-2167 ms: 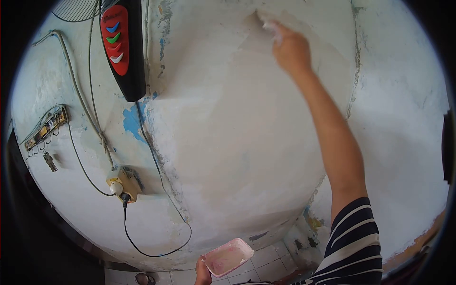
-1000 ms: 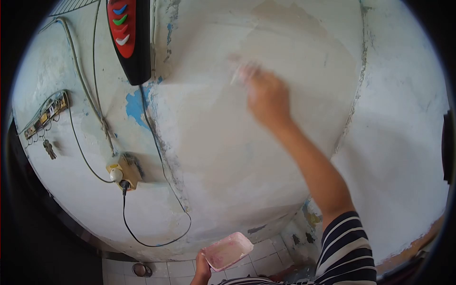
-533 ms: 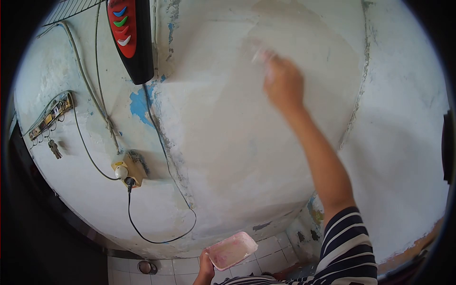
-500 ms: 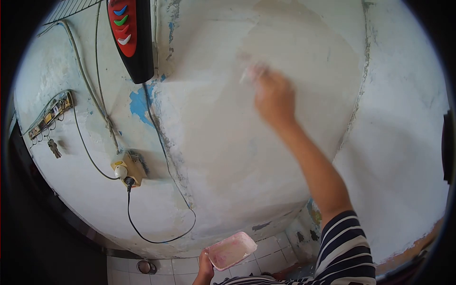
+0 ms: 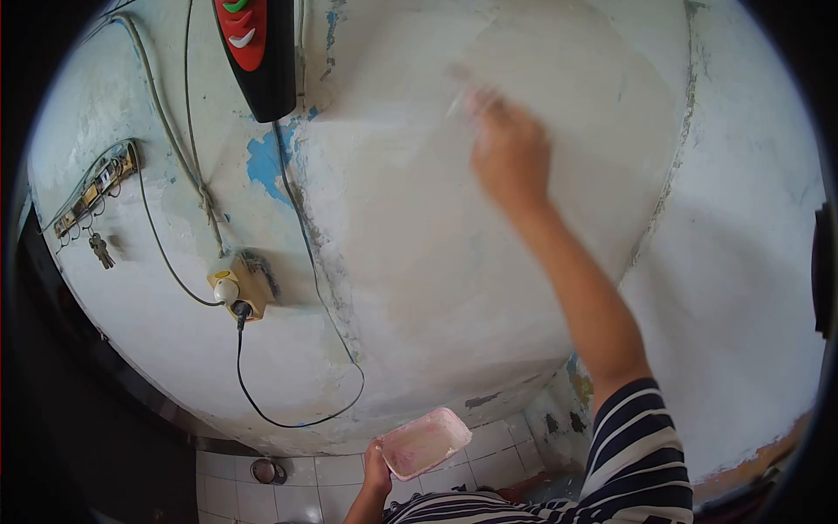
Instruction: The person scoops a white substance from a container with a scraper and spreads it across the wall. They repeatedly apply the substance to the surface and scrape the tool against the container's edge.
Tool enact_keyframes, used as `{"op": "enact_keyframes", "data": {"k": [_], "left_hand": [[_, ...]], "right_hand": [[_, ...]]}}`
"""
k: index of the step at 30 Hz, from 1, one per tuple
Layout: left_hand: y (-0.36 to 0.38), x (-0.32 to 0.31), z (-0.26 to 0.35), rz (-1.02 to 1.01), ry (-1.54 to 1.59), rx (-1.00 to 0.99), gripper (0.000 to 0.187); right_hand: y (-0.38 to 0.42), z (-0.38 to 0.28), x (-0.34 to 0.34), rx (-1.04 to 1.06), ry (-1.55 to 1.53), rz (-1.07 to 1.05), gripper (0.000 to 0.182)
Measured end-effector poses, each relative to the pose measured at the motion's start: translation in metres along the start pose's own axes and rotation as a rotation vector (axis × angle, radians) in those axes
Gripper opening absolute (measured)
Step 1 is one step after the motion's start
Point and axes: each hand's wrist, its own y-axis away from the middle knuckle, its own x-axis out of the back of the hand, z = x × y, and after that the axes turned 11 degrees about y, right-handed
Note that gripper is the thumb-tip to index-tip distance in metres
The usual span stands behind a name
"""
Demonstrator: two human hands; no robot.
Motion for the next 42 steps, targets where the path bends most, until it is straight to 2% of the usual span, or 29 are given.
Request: {"op": "enact_keyframes", "data": {"k": [1, 3, 4, 6, 7, 8, 10, 11, 13, 14, 19, 21, 22, 24, 25, 27, 29, 30, 33, 35, 37, 39, 40, 42], "left_hand": [[0.0, -0.005, 0.003, -0.018, 0.012, 0.004, 0.034], [0.002, -0.005, -0.002, -0.029, 0.024, 0.022, 0.033], [-0.004, -0.002, -0.006, -0.051, 0.007, 0.009, 0.033], [-0.006, 0.002, -0.003, -0.071, -0.02, -0.006, 0.032], [-0.002, -0.004, 0.0, -0.07, -0.028, -0.034, 0.032], [-0.001, -0.01, 0.003, -0.071, -0.029, -0.063, 0.032], [0.001, -0.021, 0.01, -0.064, -0.018, -0.034, 0.032], [0.008, -0.018, 0.01, -0.049, -0.018, 0.004, 0.032], [-0.004, 0.002, -0.006, -0.063, -0.051, -0.014, 0.031], [-0.012, 0.014, -0.013, -0.084, -0.075, -0.039, 0.03], [0.001, -0.02, 0.003, -0.041, -0.048, 0.026, 0.027], [-0.002, -0.016, 0.001, -0.063, -0.071, 0.008, 0.026], [-0.003, -0.015, 0.001, -0.053, -0.087, -0.003, 0.025], [-0.002, -0.013, 0.0, -0.036, -0.103, -0.008, 0.025], [0.0, -0.013, 0.001, -0.031, -0.084, 0.005, 0.025], [0.006, -0.011, 0.001, -0.019, -0.069, 0.026, 0.024], [0.004, -0.007, 0.001, -0.026, -0.081, -0.012, 0.022], [-0.001, -0.001, -0.001, -0.028, -0.084, -0.015, 0.022], [-0.008, 0.008, -0.008, -0.036, -0.037, 0.023, 0.022], [-0.008, 0.001, -0.005, -0.059, -0.023, -0.007, 0.023], [-0.008, 0.006, -0.006, -0.056, -0.067, -0.053, 0.025], [-0.008, 0.008, -0.007, -0.07, -0.101, -0.107, 0.027], [-0.003, 0.006, -0.005, -0.051, -0.071, -0.087, 0.03], [-0.001, 0.007, -0.003, -0.061, -0.035, -0.069, 0.035]], "right_hand": [[0.029, -0.022, 0.0, 0.059, -0.078, 0.019, 0.033], [0.077, -0.059, 0.012, 0.156, -0.355, -0.008, 0.033], [0.088, -0.062, 0.023, 0.153, -0.355, -0.014, 0.033], [0.097, -0.064, 0.04, -0.053, -0.662, -0.558, 0.023], [0.09, -0.047, 0.039, -0.02, -0.587, -0.384, 0.028], [0.078, -0.029, 0.029, -0.035, -0.578, -0.11, 0.033], [0.044, 0.006, 0.033, -0.212, -0.489, -0.043, 0.038], [0.043, 0.013, 0.024, -0.218, -0.494, -0.059, 0.038], [0.048, 0.019, 0.003, -0.04, -0.045, 0.005, 0.036], [0.067, 0.007, -0.002, 0.011, -0.023, 0.056, 0.035], [0.171, -0.073, 0.022, 0.114, -0.121, -0.096, 0.035], [0.177, -0.079, 0.035, 0.066, -0.445, -0.311, 0.035], [0.166, -0.07, 0.039, -0.011, -0.522, -0.305, 0.036], [0.133, -0.038, 0.037, -0.091, -0.49, -0.153, 0.046], [0.113, -0.023, 0.034, -0.195, -0.493, -0.08, 0.048], [0.093, -0.007, 0.019, -0.261, -0.433, -0.054, 0.048], [0.101, -0.006, -0.004, -0.067, -0.069, -0.018, 0.047], [0.119, -0.024, -0.008, -0.005, -0.011, -0.066, 0.046], [0.186, -0.089, 0.006, 0.156, -0.163, -0.169, 0.042], [0.204, -0.106, 0.027, 0.165, -0.266, -0.197, 0.039], [0.192, -0.103, 0.043, 0.067, -0.654, -0.506, 0.037], [0.15, -0.066, 0.057, -0.134, -0.664, -0.75, 0.033], [0.134, -0.046, 0.052, -0.324, -0.857, -0.613, 0.03], [0.089, 0.005, 0.04, -0.369, -0.752, -0.391, 0.02]]}}
